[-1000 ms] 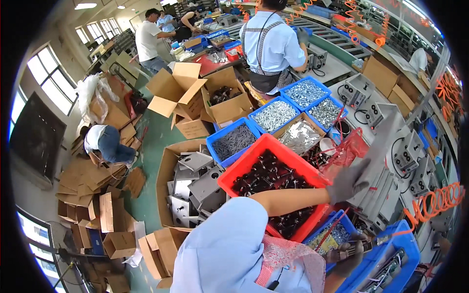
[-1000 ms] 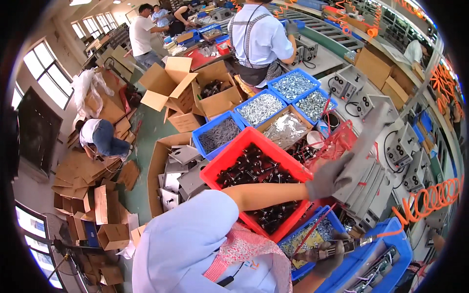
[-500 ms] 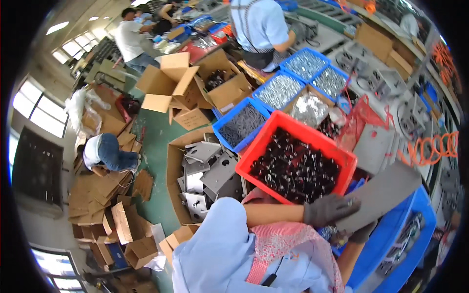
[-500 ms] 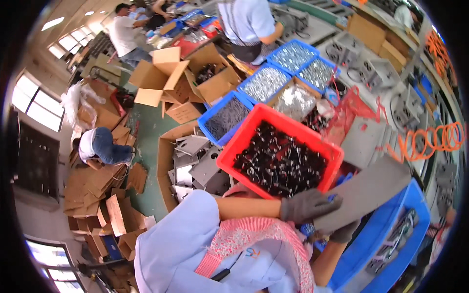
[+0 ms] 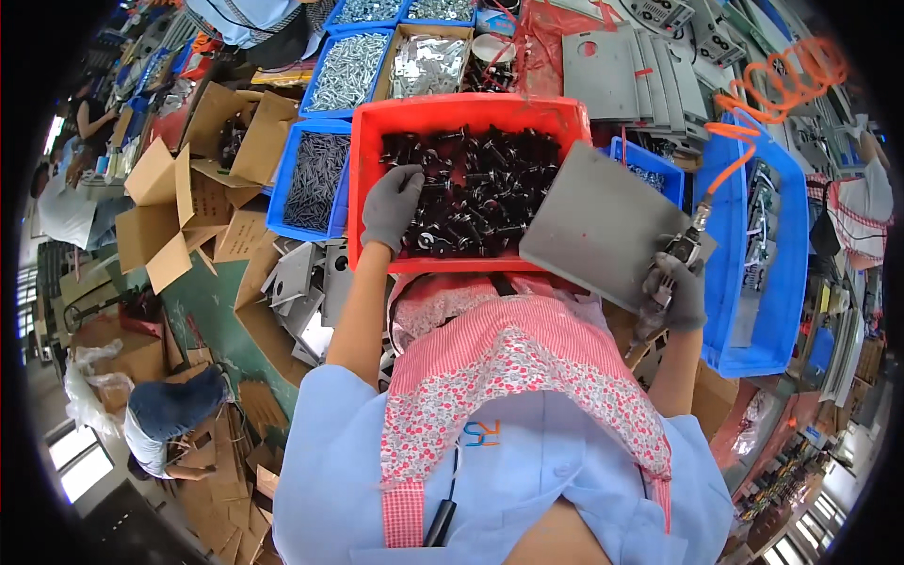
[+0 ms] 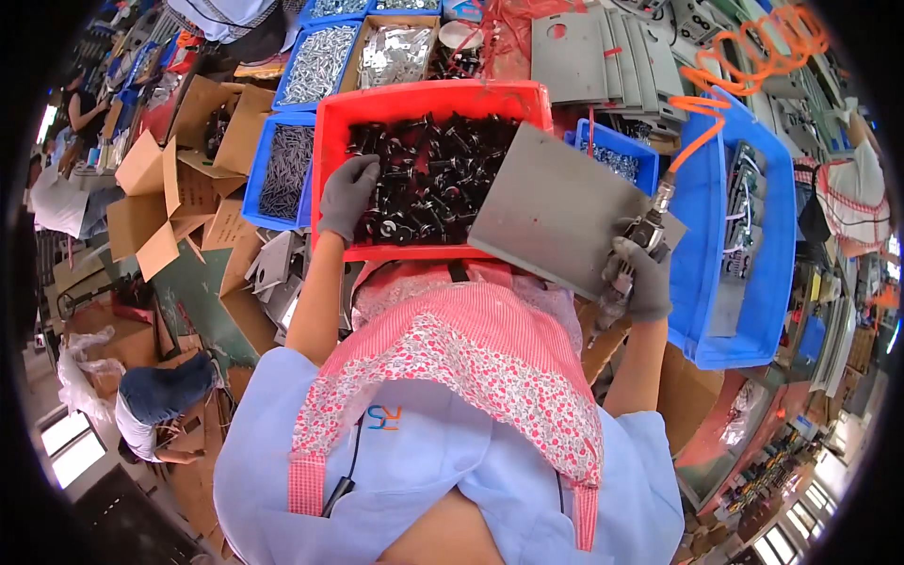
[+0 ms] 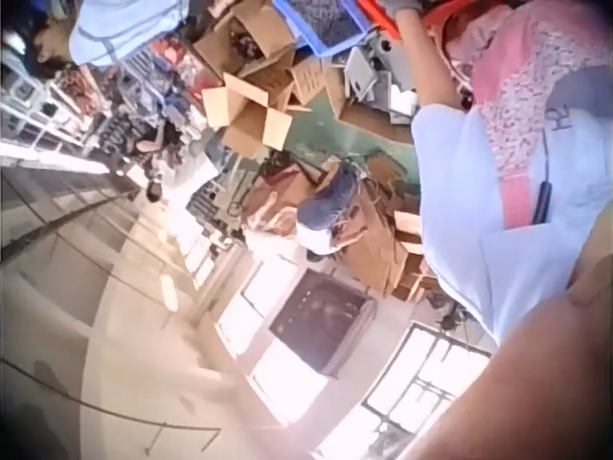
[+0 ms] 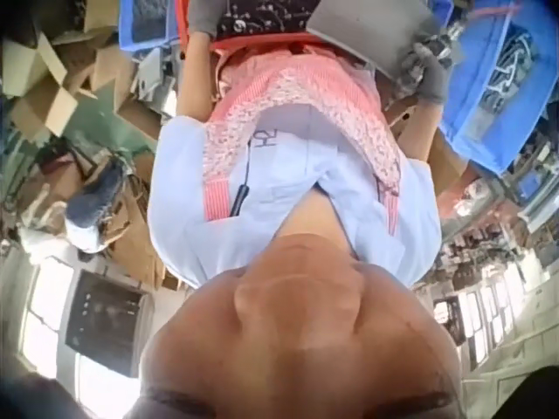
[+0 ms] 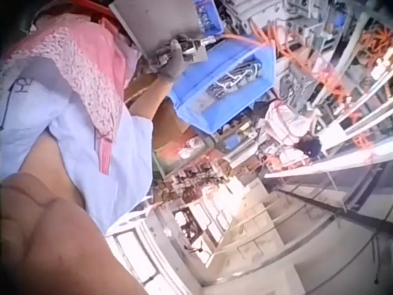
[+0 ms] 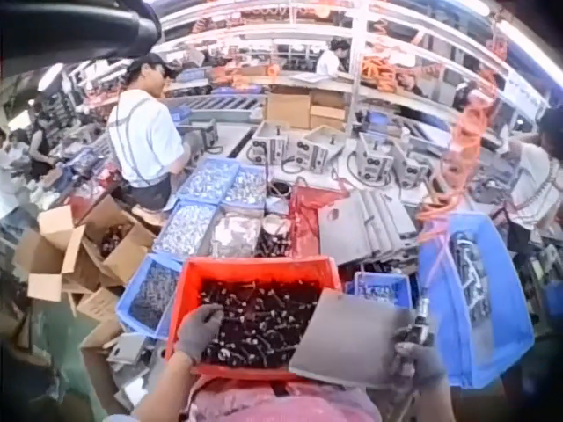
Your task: Manually assemble and secure electronic components using a pneumatic screwdriver on an assembly line.
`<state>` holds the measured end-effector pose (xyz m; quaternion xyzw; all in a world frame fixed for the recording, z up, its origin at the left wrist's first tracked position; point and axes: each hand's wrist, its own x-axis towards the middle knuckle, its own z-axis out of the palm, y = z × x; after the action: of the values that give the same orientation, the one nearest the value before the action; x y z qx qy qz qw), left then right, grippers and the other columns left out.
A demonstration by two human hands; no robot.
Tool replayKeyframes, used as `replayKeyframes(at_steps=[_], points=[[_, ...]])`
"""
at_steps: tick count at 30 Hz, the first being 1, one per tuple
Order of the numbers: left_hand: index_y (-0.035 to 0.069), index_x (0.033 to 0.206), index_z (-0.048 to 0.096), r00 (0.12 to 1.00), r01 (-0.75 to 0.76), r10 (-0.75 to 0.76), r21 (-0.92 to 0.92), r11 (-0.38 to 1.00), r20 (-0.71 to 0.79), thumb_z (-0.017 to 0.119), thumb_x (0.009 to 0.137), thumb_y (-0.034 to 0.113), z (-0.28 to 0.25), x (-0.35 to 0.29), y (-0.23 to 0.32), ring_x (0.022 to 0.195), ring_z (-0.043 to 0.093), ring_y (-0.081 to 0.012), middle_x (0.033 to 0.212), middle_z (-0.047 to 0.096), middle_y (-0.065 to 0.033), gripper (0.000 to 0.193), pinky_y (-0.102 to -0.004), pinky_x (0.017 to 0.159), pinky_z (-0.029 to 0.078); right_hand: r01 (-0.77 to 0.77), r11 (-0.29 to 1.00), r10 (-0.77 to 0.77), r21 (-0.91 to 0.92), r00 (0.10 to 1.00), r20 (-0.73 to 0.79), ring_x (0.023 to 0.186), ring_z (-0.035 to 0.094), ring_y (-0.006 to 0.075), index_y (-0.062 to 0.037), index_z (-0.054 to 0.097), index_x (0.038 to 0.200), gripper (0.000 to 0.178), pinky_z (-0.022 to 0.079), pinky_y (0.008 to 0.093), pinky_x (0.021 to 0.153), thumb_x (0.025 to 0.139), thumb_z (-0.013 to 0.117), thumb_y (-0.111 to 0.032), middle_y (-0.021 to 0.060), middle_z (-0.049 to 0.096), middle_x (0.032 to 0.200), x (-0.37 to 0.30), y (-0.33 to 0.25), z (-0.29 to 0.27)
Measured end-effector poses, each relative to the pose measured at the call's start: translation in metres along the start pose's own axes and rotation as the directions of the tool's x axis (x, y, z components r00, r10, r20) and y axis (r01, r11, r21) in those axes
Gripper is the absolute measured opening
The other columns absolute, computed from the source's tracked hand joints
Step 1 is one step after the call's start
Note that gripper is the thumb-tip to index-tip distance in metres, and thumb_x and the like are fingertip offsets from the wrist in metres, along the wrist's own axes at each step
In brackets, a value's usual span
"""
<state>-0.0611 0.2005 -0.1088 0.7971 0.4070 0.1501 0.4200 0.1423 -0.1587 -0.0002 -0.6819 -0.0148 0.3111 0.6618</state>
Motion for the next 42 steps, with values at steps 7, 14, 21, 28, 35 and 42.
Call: replayKeyframes(at_steps=[7,14,21,28,35,42], points=[[0.015,0.104,0.067,0.926,-0.261,0.129,0.357,0.897,0.354,0.06,0.082,0.018,0.057,0.037,0.027,0.096,0.063,-0.0265,0.102,0.065,-0.0112,0.023,-0.0354,0.082,0.05,-0.094,0.98,0.107,0.178,0.992,-0.065,0.044,0.053,0.0165,0.0007,0.055,0.105,0.028,0.048,0.0313,0.045,0.079,0.057,-0.01,0.0062,0.055,0.063,-0.02,0.033,0.009],[0.01,0.102,0.061,0.872,-0.411,0.063,0.654,0.635,0.486,0.06,0.079,0.012,0.099,0.063,0.021,0.098,0.062,-0.031,0.103,0.064,-0.0137,0.023,-0.0399,0.083,0.05,0.025,0.993,-0.007,0.117,0.988,-0.157,0.044,0.054,0.0174,0.0007,0.054,0.105,0.029,0.049,0.0321,0.045,0.078,0.057,-0.008,0.0073,0.055,0.061,-0.044,0.018,0.012],[0.007,0.101,0.055,0.858,-0.217,-0.045,0.44,0.872,0.512,0.061,0.079,0.019,0.083,0.074,-0.004,0.097,0.061,-0.0347,0.098,0.065,-0.0149,0.025,-0.0416,0.081,0.047,-0.026,0.986,0.053,0.163,0.985,-0.164,0.045,0.055,0.0168,-0.0008,0.054,0.103,0.027,0.049,0.0327,0.045,0.078,0.058,-0.01,0.007,0.056,0.06,-0.036,0.023,0.011],[0.011,0.109,0.047,0.88,-0.146,-0.095,0.455,0.878,0.466,0.065,0.08,0.028,0.078,0.063,0.024,0.099,0.061,-0.0347,0.103,0.064,-0.0157,0.039,-0.041,0.085,0.047,-0.035,0.981,0.054,0.189,0.994,-0.099,0.044,0.055,0.015,-0.0016,0.057,0.099,0.025,0.05,0.0302,0.044,0.077,0.061,-0.01,0.0052,0.056,0.062,-0.009,0.006,0.022],[0.013,0.11,0.05,0.786,0.506,-0.041,-0.604,0.615,0.617,0.053,0.091,0.023,0.087,0.043,0.027,0.085,0.06,-0.0201,0.094,0.061,-0.0078,0.021,-0.0353,0.072,0.05,-0.114,0.987,0.115,0.11,0.993,0.0,0.045,0.057,0.0157,-0.0021,0.057,0.1,0.025,0.049,0.0283,0.042,0.077,0.061,-0.011,0.0053,0.056,0.062,0.013,0.0,0.013],[0.0,0.126,0.048,0.704,0.587,0.299,-0.764,0.268,0.645,0.052,0.091,0.015,0.069,-0.002,0.11,0.099,0.06,-0.0155,0.112,0.06,-0.0066,0.038,-0.0311,0.08,0.051,-0.191,0.966,0.18,0.177,0.981,0.076,0.045,0.056,0.0142,-0.004,0.057,0.098,0.023,0.049,0.0301,0.044,0.077,0.062,-0.011,0.0041,0.057,0.062,0.027,-0.004,0.021]])
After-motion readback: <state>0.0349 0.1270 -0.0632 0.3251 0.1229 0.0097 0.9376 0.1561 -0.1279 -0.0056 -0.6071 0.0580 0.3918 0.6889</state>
